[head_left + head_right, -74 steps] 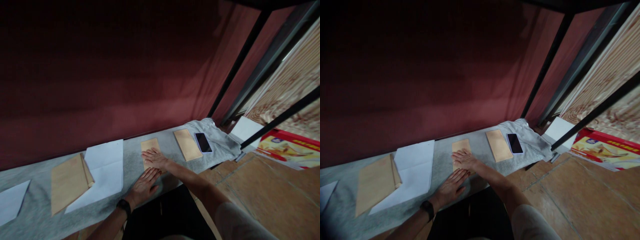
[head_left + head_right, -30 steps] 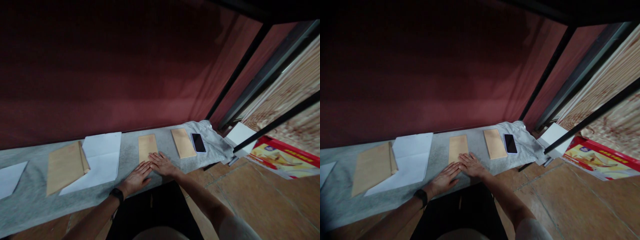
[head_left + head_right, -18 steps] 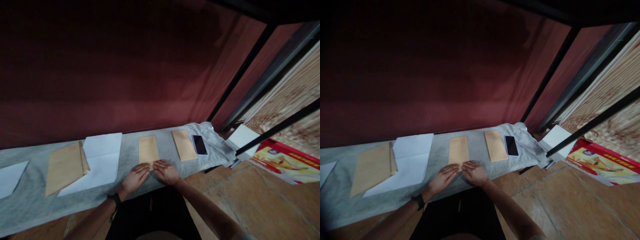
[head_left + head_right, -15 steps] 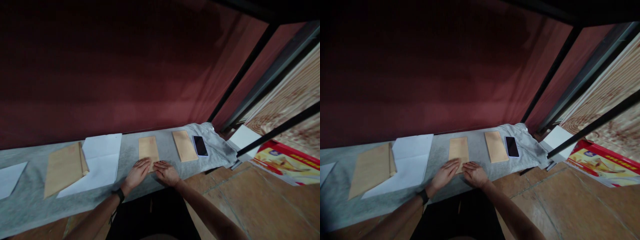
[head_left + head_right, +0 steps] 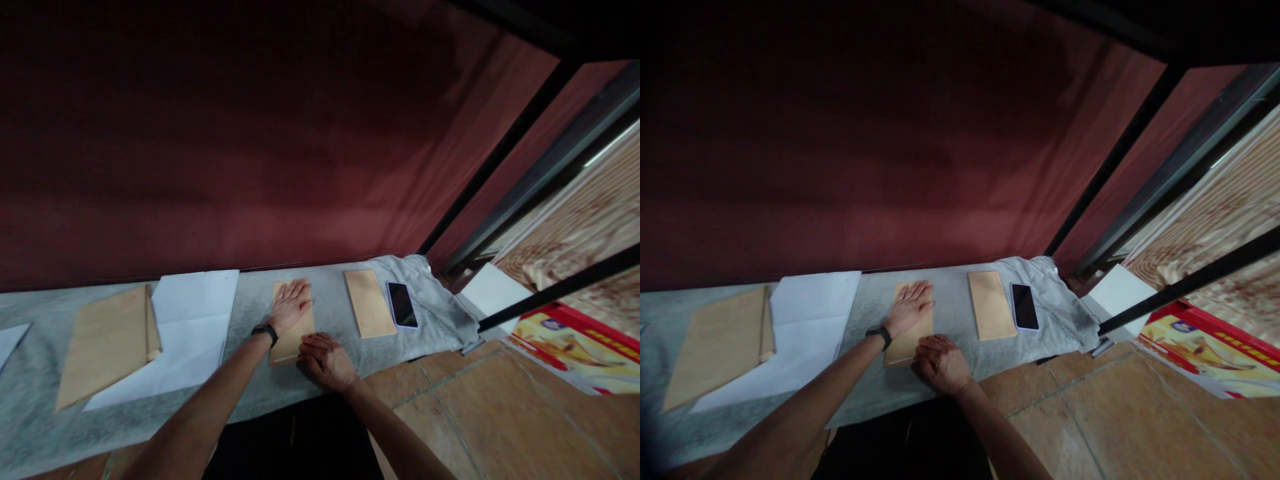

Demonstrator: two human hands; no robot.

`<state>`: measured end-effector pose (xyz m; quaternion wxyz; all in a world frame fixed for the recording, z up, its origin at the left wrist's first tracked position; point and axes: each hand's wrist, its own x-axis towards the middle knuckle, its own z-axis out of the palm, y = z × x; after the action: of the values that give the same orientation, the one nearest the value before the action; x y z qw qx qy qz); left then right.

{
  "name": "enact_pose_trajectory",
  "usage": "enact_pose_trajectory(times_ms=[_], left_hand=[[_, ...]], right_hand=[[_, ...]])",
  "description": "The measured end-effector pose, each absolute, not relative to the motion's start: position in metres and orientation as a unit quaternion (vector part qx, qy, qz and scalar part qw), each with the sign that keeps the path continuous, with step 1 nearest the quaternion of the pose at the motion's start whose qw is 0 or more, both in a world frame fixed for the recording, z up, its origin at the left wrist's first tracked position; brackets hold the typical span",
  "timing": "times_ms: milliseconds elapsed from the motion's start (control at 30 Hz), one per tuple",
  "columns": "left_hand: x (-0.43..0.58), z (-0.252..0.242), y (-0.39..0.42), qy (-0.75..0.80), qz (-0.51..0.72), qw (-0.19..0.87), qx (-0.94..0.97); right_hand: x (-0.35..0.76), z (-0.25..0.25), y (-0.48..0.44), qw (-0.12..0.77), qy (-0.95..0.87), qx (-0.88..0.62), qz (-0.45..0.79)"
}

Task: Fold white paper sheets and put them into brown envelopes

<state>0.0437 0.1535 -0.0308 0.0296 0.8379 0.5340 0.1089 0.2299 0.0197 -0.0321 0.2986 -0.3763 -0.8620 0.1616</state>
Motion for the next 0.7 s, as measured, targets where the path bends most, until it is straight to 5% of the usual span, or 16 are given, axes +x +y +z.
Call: enact_pose_trajectory(times_ms=[700], left_hand=[[0.033,-0.036,0.120,0.517,0.095,0.047,0.850]], right_hand=[[0.231,-0.034,0.022,0.293,-0.864,-0.382,0.149]])
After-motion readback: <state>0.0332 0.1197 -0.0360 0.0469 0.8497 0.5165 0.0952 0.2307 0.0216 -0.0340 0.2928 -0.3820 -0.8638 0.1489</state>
